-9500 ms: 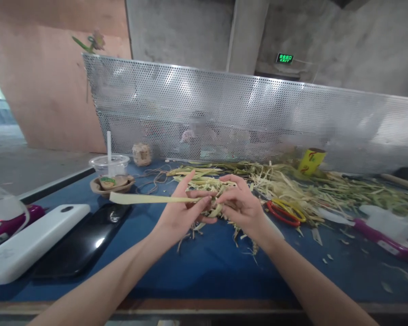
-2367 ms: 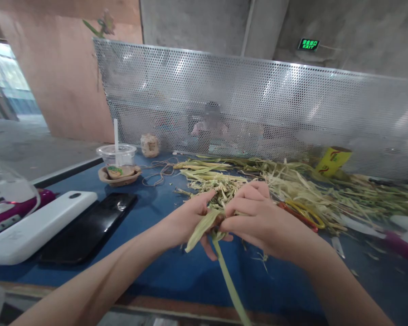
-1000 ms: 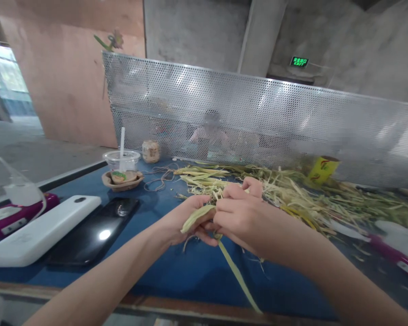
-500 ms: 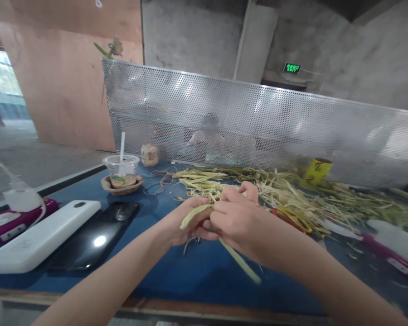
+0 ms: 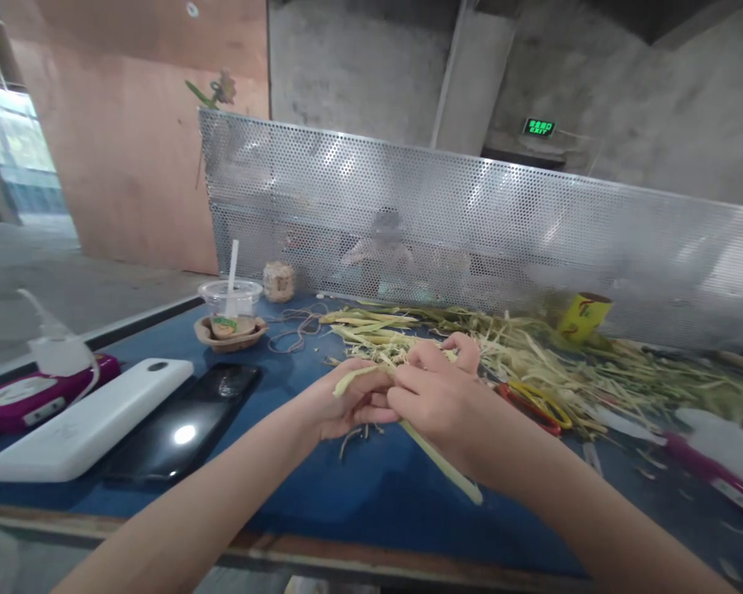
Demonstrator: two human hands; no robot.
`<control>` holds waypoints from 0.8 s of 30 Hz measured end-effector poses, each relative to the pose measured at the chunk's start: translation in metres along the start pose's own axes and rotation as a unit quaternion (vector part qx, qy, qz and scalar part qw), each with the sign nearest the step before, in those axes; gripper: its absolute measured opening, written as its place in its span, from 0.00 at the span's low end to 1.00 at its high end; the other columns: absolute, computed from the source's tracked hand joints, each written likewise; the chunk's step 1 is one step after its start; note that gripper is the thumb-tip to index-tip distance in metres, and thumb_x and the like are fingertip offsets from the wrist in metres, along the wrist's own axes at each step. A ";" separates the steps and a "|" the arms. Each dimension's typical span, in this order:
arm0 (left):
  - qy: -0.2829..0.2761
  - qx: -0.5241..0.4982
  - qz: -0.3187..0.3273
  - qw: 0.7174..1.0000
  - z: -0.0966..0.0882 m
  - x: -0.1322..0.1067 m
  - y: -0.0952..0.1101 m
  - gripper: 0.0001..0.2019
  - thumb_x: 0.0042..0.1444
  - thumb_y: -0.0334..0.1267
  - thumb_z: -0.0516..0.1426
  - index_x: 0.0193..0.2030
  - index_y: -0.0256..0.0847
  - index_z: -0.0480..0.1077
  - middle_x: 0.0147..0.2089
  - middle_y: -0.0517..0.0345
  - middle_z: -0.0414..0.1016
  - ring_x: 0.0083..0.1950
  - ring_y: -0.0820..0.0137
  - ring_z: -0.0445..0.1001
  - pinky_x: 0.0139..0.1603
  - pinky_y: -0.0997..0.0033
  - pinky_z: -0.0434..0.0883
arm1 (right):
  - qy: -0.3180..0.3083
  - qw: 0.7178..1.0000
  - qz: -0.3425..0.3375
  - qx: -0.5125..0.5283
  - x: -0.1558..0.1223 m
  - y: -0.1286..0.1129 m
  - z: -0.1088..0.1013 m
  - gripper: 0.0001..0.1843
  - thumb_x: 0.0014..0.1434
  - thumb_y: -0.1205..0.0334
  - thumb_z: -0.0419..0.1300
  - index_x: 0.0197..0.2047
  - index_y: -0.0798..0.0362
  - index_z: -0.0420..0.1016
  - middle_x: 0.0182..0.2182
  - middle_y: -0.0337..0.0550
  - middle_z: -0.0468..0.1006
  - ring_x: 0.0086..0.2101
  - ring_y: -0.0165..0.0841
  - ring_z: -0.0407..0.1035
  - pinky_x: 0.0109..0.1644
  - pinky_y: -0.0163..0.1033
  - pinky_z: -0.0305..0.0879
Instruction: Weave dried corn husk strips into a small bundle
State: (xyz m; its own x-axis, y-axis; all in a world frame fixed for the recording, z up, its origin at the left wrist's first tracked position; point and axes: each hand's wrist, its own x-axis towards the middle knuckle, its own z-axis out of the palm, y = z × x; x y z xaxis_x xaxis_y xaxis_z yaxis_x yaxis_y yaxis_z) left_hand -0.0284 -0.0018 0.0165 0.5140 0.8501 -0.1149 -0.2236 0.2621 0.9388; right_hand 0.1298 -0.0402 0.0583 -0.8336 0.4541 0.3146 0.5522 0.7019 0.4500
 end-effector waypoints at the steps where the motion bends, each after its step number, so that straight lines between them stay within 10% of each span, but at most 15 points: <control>1: -0.001 -0.001 -0.002 1.000 -0.001 0.001 0.000 0.11 0.45 0.33 0.61 0.21 0.34 0.63 0.20 0.65 0.62 0.20 0.83 0.63 0.24 0.85 0.68 | 0.004 1.000 0.005 0.008 -0.001 0.001 0.000 0.10 0.54 0.76 0.53 0.25 0.54 0.63 0.26 0.40 0.65 0.34 0.35 0.53 0.41 0.44 0.43; 17: -0.001 -0.037 0.016 0.999 -0.002 0.001 0.000 0.09 0.48 0.35 0.61 0.25 0.35 0.66 0.19 0.69 0.57 0.18 0.86 0.58 0.27 0.86 0.70 | 0.059 0.982 0.165 0.070 0.004 -0.009 0.003 0.09 0.51 0.73 0.57 0.22 0.55 0.64 0.23 0.40 0.68 0.33 0.34 0.53 0.39 0.44 0.42; 24: 0.010 -0.033 0.012 0.999 -0.002 0.003 -0.001 0.05 0.47 0.33 0.61 0.26 0.33 0.69 0.20 0.64 0.66 0.23 0.80 0.69 0.28 0.84 0.71 | -0.033 0.981 0.159 0.108 0.008 -0.006 -0.002 0.10 0.51 0.70 0.58 0.20 0.54 0.68 0.23 0.40 0.71 0.35 0.36 0.56 0.43 0.48 0.41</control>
State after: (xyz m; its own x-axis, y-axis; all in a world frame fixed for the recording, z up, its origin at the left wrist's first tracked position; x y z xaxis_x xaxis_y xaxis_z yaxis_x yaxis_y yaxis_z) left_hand -0.0287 0.0012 0.0149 0.4903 0.8659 -0.0992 -0.2906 0.2697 0.9180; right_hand 0.1203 -0.0421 0.0599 -0.6222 0.6989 0.3528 0.7747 0.6147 0.1484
